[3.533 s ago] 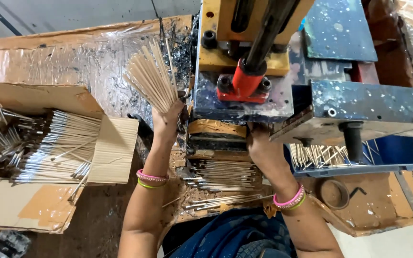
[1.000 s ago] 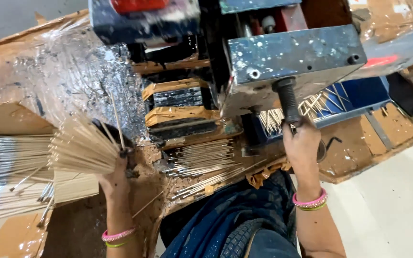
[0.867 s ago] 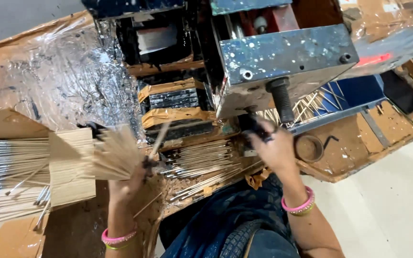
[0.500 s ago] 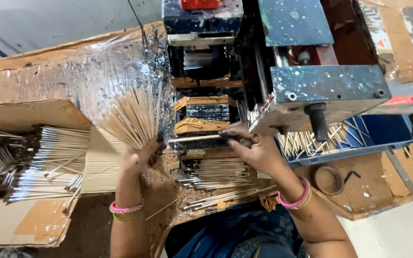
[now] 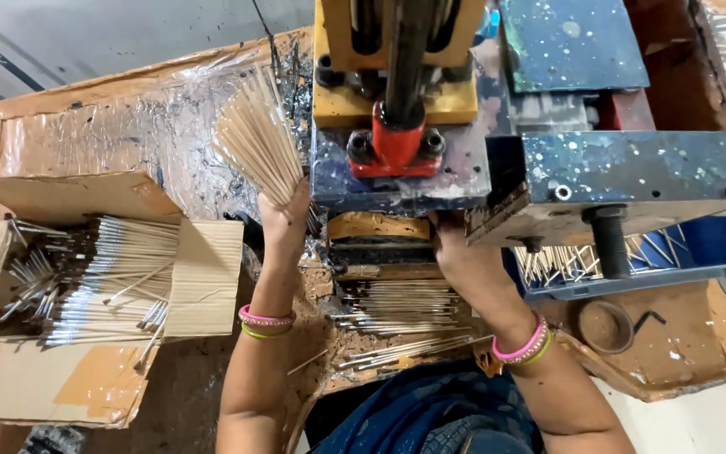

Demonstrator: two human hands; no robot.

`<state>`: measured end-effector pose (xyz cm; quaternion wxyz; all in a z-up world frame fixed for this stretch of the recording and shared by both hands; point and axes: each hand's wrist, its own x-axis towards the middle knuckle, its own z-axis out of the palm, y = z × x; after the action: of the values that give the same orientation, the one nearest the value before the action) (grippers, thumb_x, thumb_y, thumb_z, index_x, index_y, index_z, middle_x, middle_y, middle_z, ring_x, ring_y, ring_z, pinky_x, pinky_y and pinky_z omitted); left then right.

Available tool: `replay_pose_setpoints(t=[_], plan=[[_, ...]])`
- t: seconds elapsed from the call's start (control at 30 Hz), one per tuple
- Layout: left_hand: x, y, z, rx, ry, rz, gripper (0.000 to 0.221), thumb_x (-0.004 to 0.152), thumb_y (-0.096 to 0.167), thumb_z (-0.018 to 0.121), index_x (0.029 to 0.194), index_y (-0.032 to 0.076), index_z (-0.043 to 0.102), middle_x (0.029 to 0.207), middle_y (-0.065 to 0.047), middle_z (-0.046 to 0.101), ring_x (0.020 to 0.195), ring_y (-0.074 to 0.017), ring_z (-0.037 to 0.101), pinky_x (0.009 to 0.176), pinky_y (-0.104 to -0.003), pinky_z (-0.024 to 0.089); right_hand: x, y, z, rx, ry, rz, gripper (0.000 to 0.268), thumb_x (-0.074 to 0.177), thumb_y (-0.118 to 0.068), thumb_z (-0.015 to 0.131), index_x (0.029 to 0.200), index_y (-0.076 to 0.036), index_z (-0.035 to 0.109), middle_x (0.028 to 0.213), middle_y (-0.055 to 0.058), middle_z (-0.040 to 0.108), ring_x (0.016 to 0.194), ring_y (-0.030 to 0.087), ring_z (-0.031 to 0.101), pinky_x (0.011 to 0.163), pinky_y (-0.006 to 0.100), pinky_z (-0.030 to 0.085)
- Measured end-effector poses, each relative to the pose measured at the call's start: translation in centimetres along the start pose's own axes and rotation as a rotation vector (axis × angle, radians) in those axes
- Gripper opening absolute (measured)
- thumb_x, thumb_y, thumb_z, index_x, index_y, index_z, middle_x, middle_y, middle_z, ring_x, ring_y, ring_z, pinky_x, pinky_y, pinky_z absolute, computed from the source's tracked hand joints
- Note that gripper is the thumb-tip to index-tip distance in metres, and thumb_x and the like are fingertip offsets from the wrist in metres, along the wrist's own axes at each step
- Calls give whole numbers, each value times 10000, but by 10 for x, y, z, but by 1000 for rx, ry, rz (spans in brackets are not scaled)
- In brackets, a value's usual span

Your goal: Feeding bamboo sticks into an industrial incense stick coating machine and organizing the finished sticks.

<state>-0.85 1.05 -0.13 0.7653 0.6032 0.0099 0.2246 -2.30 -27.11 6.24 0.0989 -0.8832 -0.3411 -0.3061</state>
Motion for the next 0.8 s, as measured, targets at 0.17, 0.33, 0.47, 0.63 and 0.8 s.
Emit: replay_pose_setpoints(t=[0.17,0.33,0.47,0.63,0.8], plan=[[2,-28,-13,62,70,11,95,985,52,585,1047,1,638,896,16,604,765,-71,525,645,-232,416,-12,9,18,84,44,105,122,947,-54,652,1033,25,614,1087,220,656,978,401,646,865,519,517],[0,-92,-60,12,90,-19,97,1027,54,555,1033,-37,522,840,-20,530,669,-88,466,552,-231,366,-1,14,-19,-588,86,-198,342,975,-79,594,1309,-18,634,1239,183,666,852,300,701,653,348,488],[-34,-17,-14,116,204,-63,369,984,108,659,1251,-28,443,963,-26,550,830,-98,549,674,-210,490,-29,34,18,-591,-174,-316,504,844,-25,637,1325,-170,675,1240,-5,727,471,78,597,344,211,373],[-90,-32,-57,332,242,-122,324,987,134,690,1225,-28,543,1044,-90,624,869,-162,609,733,-280,570,-64,27,13,346,93,269,85,962,-121,739,1025,-65,739,862,70,691,615,238,640,562,355,481],[-141,-49,-110,326,117,36,169,1044,53,662,1167,-21,572,1120,-100,565,965,-180,554,817,-297,529,-135,59,-30,592,236,685,136,942,-126,720,996,-1,721,918,124,743,751,239,734,672,358,601]])
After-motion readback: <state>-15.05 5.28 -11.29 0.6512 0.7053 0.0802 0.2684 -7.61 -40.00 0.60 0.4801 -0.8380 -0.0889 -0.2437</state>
